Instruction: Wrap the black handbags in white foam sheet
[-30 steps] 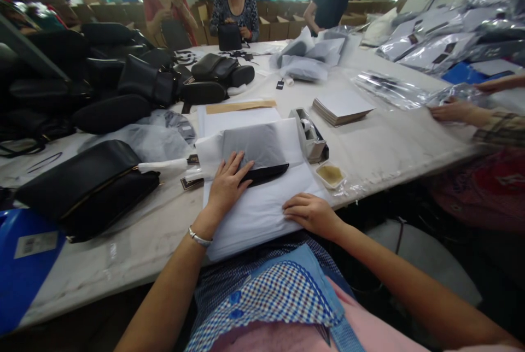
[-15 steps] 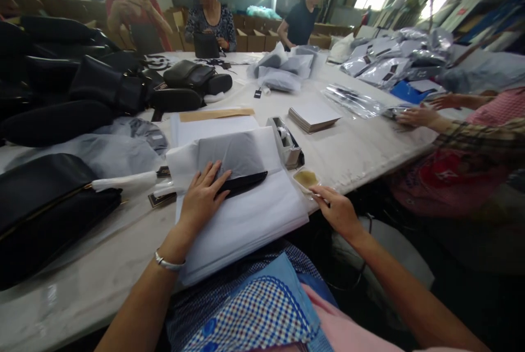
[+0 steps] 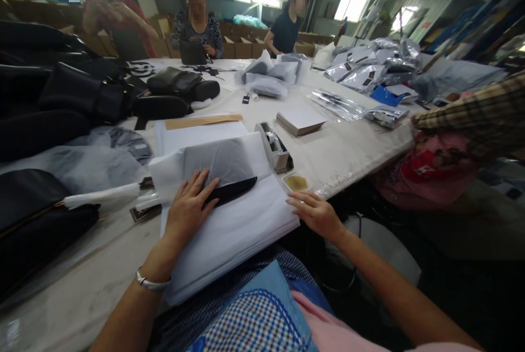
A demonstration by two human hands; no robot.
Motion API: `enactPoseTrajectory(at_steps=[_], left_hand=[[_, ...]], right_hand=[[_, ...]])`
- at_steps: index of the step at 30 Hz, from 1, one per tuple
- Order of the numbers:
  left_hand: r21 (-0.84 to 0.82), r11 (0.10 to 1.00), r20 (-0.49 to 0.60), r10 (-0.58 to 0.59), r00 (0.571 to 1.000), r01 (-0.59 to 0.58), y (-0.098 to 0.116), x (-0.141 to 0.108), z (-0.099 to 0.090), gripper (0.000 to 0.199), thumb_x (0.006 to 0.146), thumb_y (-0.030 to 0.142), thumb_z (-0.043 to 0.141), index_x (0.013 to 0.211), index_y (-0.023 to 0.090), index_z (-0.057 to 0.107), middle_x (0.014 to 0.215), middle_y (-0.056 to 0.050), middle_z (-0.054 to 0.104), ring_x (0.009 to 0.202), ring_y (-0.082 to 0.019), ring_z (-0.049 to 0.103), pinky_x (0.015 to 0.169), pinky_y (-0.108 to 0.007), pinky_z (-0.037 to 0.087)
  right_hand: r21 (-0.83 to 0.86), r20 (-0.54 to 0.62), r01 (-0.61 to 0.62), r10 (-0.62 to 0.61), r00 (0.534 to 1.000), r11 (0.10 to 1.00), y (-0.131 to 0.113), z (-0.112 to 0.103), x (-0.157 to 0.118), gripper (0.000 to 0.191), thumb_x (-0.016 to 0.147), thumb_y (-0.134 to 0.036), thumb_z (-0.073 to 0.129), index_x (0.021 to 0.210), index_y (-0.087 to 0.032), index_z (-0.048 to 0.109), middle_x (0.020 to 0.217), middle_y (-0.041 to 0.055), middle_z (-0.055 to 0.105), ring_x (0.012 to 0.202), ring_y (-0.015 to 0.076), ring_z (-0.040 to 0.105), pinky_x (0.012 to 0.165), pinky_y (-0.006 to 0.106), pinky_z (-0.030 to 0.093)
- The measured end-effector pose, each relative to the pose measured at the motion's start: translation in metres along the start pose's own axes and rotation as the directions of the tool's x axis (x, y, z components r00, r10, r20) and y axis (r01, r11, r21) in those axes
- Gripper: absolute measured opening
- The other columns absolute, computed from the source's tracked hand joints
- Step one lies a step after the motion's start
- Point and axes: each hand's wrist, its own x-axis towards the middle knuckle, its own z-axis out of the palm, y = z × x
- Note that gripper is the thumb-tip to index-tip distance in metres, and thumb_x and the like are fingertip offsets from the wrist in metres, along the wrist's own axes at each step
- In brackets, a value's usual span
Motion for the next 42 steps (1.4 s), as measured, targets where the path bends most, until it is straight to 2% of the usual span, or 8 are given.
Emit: enactPoseTrajectory(at_steps=[4,10,15,21,27,35,39,42], left_hand=[[-0.007,1.000,-0.005,-0.004,1.000,0.004,0.000,-0.001,0.001,0.050,0.093,0.035,0.053,0.142,0.029,0.047,0.158,-0.006,0.031,0.145,-0.030,0.028,0.114,-0.051,0.034],[-0.008,1.000,-0.001,0.002,1.000,-0.002,0.000,-0.001,0.001,0.051,0.093,0.035,0.053,0.143,0.029,0.046,0.158,-0.006,0.031,0.145,-0.031,0.028,0.113,-0.052,0.034],[-0.020,1.000,-0.003,-0.001,1.000,0.001,0.000,0.000,0.000,0.050,0.093,0.035,0.053,0.143,0.030,0.046,0.158,-0.006,0.030,0.145,-0.031,0.029,0.113,-0.052,0.034],[-0.015,1.000,0.000,0.000,1.000,0.000,0.001,0.000,-0.001,0.049,0.094,0.035,0.051,0.142,0.028,0.047,0.158,-0.007,0.031,0.145,-0.031,0.028,0.114,-0.052,0.033],[-0.010,1.000,0.003,0.001,1.000,-0.001,0.001,0.000,-0.001,0.049,0.094,0.036,0.051,0.142,0.028,0.048,0.158,-0.008,0.032,0.145,-0.031,0.029,0.113,-0.052,0.034],[-0.012,1.000,-0.004,0.003,1.000,-0.003,0.001,0.000,-0.001,0.050,0.093,0.035,0.052,0.142,0.028,0.047,0.157,-0.007,0.032,0.145,-0.030,0.029,0.113,-0.052,0.034],[-0.004,1.000,0.000,-0.009,1.000,0.009,0.001,0.000,-0.001,0.049,0.093,0.035,0.053,0.142,0.029,0.048,0.158,-0.007,0.031,0.145,-0.030,0.029,0.113,-0.051,0.034],[0.008,1.000,0.013,-0.007,1.000,0.007,0.002,0.000,-0.002,0.049,0.093,0.034,0.054,0.142,0.028,0.048,0.158,-0.007,0.032,0.145,-0.030,0.029,0.113,-0.050,0.034]], right_hand=[[-0.042,0.099,0.085,-0.081,0.992,0.995,0.003,0.004,0.000,0.044,0.092,-0.006,0.050,0.128,-0.028,0.060,0.137,0.0040,0.059,0.127,0.0223,0.053,0.105,0.043,0.049],[-0.059,0.019,-0.084,0.085,0.996,0.995,0.011,0.001,-0.013,0.049,0.090,-0.002,0.046,0.129,-0.027,0.060,0.131,0.0057,0.063,0.120,0.0216,0.058,0.103,0.042,0.051],[-0.085,0.101,-0.032,0.041,0.994,0.996,0.011,-0.001,-0.019,0.049,0.088,-0.002,0.047,0.128,-0.027,0.062,0.136,0.0049,0.060,0.126,0.0224,0.054,0.106,0.043,0.050],[-0.095,0.117,-0.008,0.019,0.993,0.995,0.012,0.000,-0.023,0.048,0.091,-0.007,0.050,0.135,-0.025,0.055,0.144,0.0066,0.052,0.138,0.0250,0.041,0.111,0.047,0.045],[0.008,-0.025,-0.007,0.007,1.000,1.000,0.010,0.003,-0.019,0.038,0.092,-0.011,0.054,0.124,-0.027,0.063,0.131,0.0057,0.063,0.128,0.0225,0.053,0.106,0.045,0.050],[0.036,-0.044,0.059,-0.057,0.997,0.998,0.001,0.005,-0.012,0.032,0.091,-0.010,0.055,0.116,-0.026,0.067,0.126,0.0054,0.066,0.123,0.0213,0.057,0.102,0.042,0.052],[0.001,-0.038,0.092,-0.092,0.995,0.996,-0.013,0.012,-0.001,0.034,0.091,-0.014,0.059,0.123,-0.025,0.063,0.126,0.0054,0.066,0.122,0.0209,0.058,0.104,0.041,0.050],[-0.052,0.024,0.157,-0.156,0.987,0.986,-0.026,0.019,0.010,0.039,0.092,-0.015,0.058,0.130,-0.025,0.058,0.130,0.0052,0.064,0.124,0.0219,0.056,0.109,0.046,0.043]])
